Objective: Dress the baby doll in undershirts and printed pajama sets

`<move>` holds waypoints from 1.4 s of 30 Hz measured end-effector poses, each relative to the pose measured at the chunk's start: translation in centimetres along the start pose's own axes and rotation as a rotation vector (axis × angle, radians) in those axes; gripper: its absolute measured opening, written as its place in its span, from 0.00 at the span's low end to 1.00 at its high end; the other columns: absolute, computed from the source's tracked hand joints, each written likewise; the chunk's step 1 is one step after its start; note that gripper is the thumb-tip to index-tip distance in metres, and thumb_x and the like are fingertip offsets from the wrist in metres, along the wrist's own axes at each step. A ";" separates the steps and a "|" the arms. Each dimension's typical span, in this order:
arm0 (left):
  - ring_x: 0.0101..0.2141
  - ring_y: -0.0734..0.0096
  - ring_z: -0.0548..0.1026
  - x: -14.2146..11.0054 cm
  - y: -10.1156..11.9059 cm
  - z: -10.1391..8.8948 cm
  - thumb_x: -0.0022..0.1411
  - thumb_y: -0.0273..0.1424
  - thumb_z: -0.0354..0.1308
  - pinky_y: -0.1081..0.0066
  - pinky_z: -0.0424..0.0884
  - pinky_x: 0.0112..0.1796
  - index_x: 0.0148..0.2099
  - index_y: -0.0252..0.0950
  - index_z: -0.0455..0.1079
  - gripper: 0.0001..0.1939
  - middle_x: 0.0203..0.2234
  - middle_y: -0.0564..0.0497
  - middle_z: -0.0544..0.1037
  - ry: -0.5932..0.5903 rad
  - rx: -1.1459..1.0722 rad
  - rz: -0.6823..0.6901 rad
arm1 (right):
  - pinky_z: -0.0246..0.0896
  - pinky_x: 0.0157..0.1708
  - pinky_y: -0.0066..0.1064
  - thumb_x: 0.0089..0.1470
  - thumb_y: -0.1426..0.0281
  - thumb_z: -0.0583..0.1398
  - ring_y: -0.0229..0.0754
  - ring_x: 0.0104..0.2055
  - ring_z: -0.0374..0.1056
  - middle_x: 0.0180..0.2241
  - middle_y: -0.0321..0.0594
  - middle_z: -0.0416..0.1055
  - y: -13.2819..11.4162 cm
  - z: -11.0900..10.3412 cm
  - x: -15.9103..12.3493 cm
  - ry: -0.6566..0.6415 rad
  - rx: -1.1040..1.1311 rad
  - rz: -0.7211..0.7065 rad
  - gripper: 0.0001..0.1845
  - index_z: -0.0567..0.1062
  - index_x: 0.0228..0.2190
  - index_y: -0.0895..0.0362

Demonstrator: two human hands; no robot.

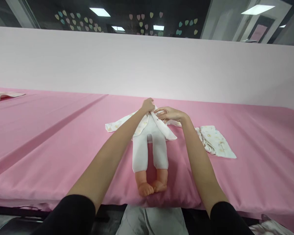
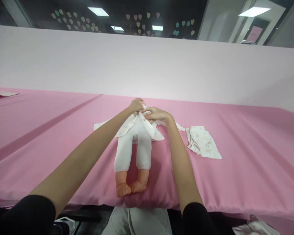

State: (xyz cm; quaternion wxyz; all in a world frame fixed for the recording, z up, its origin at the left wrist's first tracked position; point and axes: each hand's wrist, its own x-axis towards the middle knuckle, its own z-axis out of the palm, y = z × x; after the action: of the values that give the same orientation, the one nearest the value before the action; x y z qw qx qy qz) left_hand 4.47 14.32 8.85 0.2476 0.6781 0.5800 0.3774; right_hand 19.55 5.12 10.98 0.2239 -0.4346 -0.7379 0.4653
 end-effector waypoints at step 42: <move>0.45 0.53 0.72 -13.1 -2.2 0.4 0.65 0.32 0.41 0.59 0.67 0.42 0.52 0.35 0.67 0.19 0.44 0.41 0.74 0.154 0.693 0.247 | 0.55 0.50 0.41 0.59 0.64 0.49 0.51 0.51 0.60 0.47 0.45 0.69 2.8 8.8 1.2 0.756 -0.761 0.107 0.19 0.72 0.46 0.58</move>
State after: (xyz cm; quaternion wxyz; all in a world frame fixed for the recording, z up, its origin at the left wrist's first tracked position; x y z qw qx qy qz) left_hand 2.92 2.10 3.95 -0.0881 0.7562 0.6040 0.2355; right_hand 13.64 2.38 4.35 0.2765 -0.6593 -0.6991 -0.0130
